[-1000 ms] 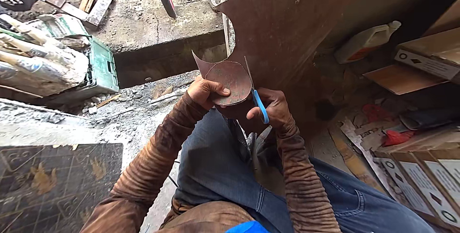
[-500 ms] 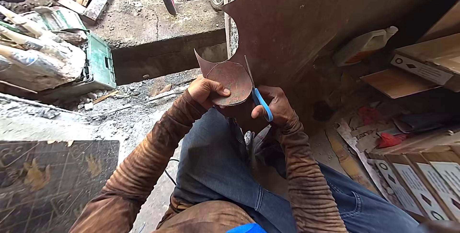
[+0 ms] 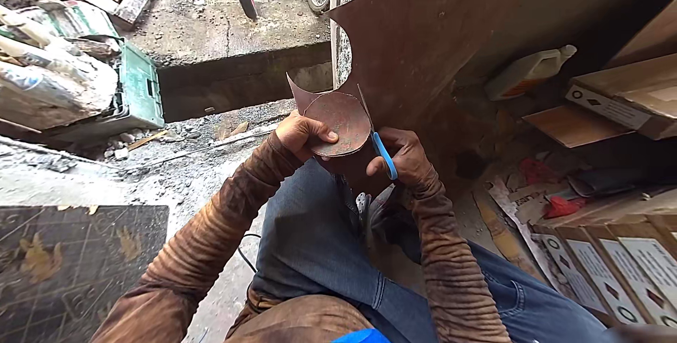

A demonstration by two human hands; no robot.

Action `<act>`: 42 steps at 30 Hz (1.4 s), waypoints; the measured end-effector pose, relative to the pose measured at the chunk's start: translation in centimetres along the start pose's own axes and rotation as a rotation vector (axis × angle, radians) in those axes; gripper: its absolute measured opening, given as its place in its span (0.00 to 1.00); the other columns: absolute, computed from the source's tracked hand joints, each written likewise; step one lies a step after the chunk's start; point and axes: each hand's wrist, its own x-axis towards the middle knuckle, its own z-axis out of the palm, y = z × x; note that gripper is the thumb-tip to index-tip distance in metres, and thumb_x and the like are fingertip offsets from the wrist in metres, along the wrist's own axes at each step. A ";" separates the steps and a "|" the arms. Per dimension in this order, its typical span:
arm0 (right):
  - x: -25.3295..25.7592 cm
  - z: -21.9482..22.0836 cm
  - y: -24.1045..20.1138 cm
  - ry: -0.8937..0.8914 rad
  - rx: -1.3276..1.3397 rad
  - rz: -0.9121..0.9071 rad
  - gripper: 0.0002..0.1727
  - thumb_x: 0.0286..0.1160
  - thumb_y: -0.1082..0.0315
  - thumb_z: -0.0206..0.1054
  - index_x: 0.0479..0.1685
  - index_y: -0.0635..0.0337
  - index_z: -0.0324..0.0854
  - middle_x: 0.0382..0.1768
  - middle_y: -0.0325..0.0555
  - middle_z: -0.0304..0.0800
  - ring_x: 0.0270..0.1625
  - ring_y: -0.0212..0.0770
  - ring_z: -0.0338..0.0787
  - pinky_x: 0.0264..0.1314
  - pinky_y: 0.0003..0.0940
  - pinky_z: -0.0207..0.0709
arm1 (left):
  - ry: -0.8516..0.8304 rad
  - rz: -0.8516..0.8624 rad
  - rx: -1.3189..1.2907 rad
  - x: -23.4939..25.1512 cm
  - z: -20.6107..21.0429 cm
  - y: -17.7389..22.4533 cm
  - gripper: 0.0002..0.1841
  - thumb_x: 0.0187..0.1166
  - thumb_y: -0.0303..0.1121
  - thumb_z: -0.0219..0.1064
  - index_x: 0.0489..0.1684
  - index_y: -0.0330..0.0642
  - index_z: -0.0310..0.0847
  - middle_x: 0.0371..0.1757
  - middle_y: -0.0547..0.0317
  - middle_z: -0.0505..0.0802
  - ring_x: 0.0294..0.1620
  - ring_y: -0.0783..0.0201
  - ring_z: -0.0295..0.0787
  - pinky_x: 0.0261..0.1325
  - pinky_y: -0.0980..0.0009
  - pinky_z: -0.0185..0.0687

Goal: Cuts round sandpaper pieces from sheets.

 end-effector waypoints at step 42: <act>0.5 -3.3 -2.0 -0.066 -0.188 -0.072 0.32 0.48 0.34 0.86 0.33 0.56 0.90 0.21 0.29 0.84 0.20 0.22 0.76 0.20 0.19 0.71 | -0.077 -0.076 0.057 0.3 2.2 1.2 0.12 0.53 0.13 0.64 0.31 0.38 0.81 0.23 0.48 0.93 0.16 0.63 0.88 0.17 0.69 0.84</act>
